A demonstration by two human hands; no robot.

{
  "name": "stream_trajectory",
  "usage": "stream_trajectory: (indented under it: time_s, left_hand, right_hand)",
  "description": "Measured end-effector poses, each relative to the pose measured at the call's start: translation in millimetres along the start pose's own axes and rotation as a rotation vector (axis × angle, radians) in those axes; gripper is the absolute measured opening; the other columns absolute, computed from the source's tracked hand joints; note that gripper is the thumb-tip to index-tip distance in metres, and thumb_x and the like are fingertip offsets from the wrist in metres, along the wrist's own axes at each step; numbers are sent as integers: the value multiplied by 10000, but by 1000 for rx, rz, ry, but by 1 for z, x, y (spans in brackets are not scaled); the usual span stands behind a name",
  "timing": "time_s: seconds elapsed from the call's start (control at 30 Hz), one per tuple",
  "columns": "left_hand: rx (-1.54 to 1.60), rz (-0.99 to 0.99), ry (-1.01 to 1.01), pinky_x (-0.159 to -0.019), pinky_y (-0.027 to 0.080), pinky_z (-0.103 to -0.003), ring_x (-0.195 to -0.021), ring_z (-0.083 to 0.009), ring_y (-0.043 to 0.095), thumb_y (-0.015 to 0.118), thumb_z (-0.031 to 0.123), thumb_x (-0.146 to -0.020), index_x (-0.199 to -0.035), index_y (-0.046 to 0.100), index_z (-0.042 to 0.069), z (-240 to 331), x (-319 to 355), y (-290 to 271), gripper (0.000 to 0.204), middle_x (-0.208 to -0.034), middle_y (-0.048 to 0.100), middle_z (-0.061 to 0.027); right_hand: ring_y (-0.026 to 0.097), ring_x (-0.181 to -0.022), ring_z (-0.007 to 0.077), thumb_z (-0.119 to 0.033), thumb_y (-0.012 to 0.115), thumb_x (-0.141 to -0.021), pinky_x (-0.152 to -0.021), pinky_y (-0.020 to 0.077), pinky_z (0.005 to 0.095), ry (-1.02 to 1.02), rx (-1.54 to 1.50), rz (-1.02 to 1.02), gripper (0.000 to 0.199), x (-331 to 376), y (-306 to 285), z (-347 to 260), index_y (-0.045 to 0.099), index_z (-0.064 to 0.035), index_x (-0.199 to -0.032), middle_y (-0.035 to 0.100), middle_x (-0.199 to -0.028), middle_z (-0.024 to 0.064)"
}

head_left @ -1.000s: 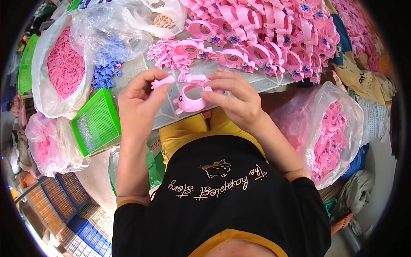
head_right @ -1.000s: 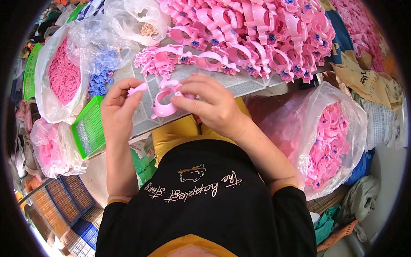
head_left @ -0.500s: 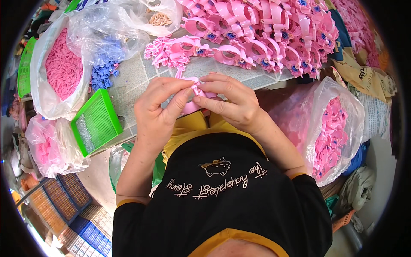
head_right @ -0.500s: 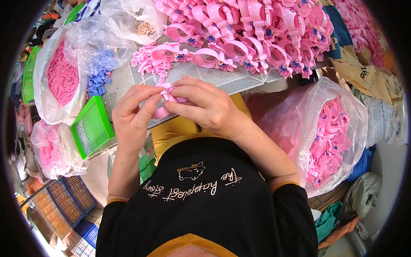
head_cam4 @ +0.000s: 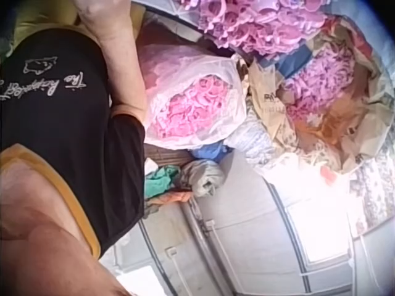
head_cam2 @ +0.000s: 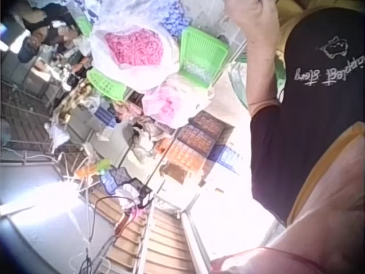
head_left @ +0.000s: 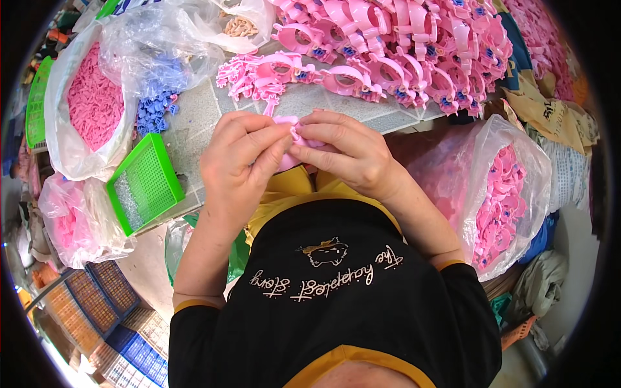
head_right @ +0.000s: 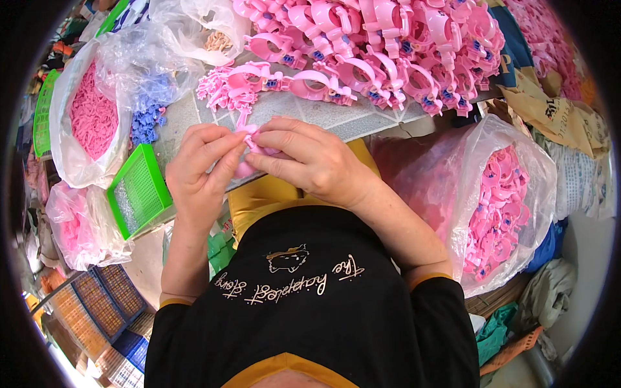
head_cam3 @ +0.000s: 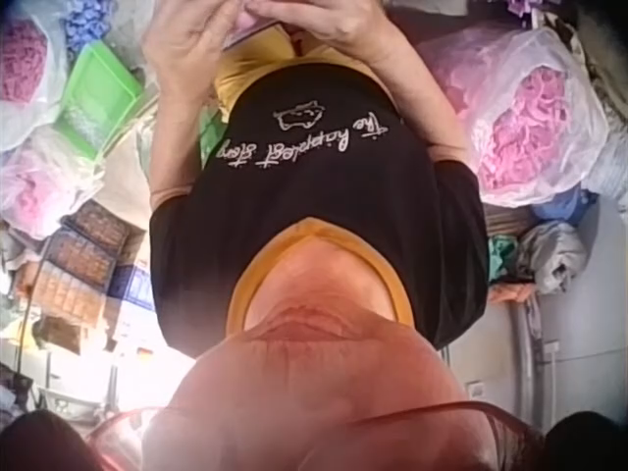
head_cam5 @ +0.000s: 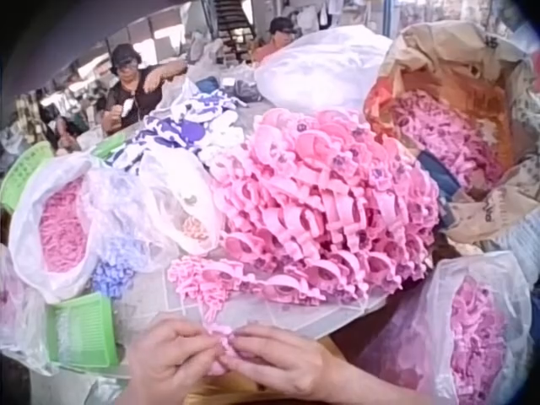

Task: Assembling small pink plastic toy parts by attaching blue decorative pieces.

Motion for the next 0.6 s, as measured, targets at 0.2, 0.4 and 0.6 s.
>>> stream_trajectory:
  time_s: [0.2,0.4,0.6]
  left_hand:
    - [263,49,-237,-768,555,-290,-869,-193,699,755,0,-885,-1050,787,36,-7,7,0,172,-988,737,-106]
    - [218,28,-136,-784,554,-274,-899,-180,709,742,-19,-894,-1062,777,19,-4,7,1,176,-1033,745,-123]
    - [217,-8,-198,-801,564,-290,-897,-200,729,744,-4,-893,-1036,774,12,-3,4,-2,146,-993,755,-120]
  right_hand:
    - [706,-1029,330,-96,734,-735,-864,614,407,-20,4,-7,344,-6,-3,2,793,-57,-1072,717,-1075,126]
    - [704,-1042,332,-89,737,-726,-870,612,406,-15,-10,-16,357,-2,-1,5,790,-55,-1077,715,-1078,124]
    - [701,-1051,330,-74,741,-720,-868,612,409,0,-11,-34,348,-2,-2,5,793,-61,-1063,712,-1090,124]
Point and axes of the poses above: each hand's wrist, its own x-axis away from the middle knuckle, its own y-axis out of the palm, z = x × y, the point moved 5 cm from there along -x, towards the middle knuckle
